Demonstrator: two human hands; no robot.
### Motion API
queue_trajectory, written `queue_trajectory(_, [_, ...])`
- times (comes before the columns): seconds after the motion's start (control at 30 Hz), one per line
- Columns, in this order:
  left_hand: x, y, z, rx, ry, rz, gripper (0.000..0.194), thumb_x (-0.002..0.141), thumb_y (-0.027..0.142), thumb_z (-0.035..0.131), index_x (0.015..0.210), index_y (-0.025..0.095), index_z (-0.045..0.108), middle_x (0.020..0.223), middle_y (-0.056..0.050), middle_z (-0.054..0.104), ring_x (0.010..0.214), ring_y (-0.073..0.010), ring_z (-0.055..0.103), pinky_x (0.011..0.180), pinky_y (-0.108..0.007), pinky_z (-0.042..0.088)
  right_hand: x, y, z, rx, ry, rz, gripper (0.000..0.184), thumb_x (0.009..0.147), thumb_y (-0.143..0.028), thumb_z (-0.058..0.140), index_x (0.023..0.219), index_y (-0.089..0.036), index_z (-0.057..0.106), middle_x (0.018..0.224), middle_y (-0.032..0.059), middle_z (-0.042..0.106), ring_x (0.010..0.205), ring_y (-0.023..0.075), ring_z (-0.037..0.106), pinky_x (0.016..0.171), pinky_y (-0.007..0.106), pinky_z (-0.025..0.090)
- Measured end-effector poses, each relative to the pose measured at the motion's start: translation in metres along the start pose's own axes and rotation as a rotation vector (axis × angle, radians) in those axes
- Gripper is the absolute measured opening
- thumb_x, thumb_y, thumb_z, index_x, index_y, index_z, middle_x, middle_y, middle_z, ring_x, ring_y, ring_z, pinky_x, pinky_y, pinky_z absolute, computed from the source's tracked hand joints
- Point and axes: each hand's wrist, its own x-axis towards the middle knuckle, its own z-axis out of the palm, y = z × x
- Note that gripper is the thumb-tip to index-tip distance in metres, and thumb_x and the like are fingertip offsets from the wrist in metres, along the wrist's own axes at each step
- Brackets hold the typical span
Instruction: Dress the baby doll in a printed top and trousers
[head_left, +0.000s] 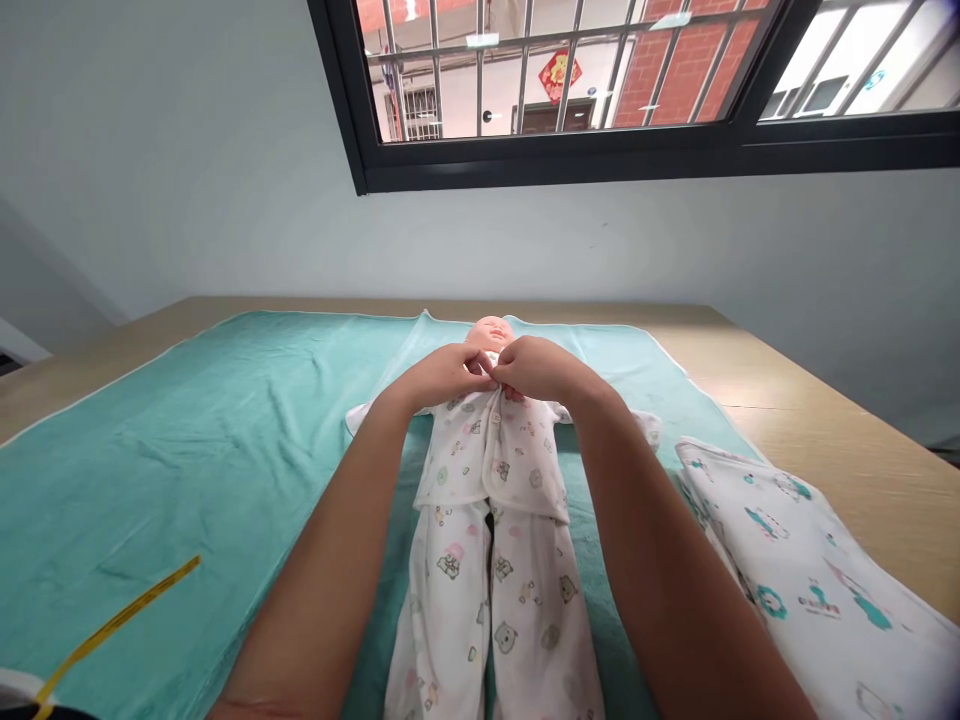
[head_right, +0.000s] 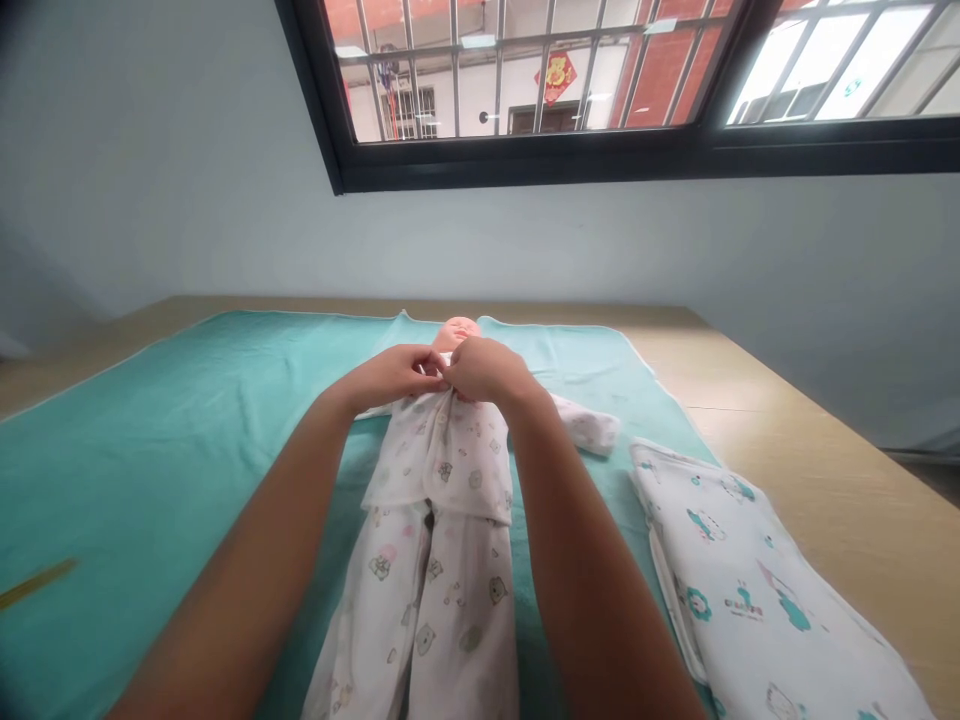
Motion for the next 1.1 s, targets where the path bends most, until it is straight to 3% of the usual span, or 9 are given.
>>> queue_trajectory(0.17, [0.001,-0.001,0.000,-0.009,-0.018,0.007,0.026,0.079,0.038,0.062,0.100,0.024,0.066,0.087,0.000,0.063,0.074,-0.0146,0.057,0.064,-0.025,0.042,-0.002,0.003,-0.003,0.035,-0.008,-0.035,0.028,0.090,-0.030,0.051,0.070,-0.018,0.066,0.073,0.0071,0.072,0.068,0.0182,0.061,0.059,0.029,0.040])
queue_trajectory(0.43, [0.000,0.001,0.002,0.009,-0.019,0.012,0.023,0.081,0.038,0.061,0.097,0.026,0.072,0.086,0.001,0.064,0.071,-0.0132,0.055,0.061,-0.024,0.040,0.000,0.013,-0.004,0.085,-0.002,-0.070,0.046,0.091,-0.054,0.050,0.067,-0.019,0.067,0.077,0.0053,0.072,0.057,0.0136,0.052,0.054,0.029,0.036])
queue_trajectory(0.6, [-0.001,0.003,0.002,0.009,-0.033,-0.011,0.024,0.081,0.044,0.061,0.092,0.026,0.075,0.084,0.001,0.066,0.068,-0.0124,0.052,0.058,-0.024,0.036,0.004,0.015,-0.002,0.088,0.009,-0.069,0.038,0.085,-0.049,0.059,0.064,-0.018,0.068,0.074,0.0049,0.070,0.054,0.0122,0.047,0.050,0.029,0.032])
queue_trajectory(1.1, [0.002,-0.001,0.005,-0.016,-0.005,-0.040,0.013,0.074,0.033,0.066,0.079,0.022,0.072,0.075,0.002,0.060,0.063,-0.0108,0.045,0.054,-0.025,0.030,0.011,0.024,0.002,0.144,-0.079,-0.069,0.029,0.083,-0.037,0.062,0.061,-0.018,0.058,0.069,0.0021,0.058,0.053,0.0095,0.038,0.052,0.028,0.027])
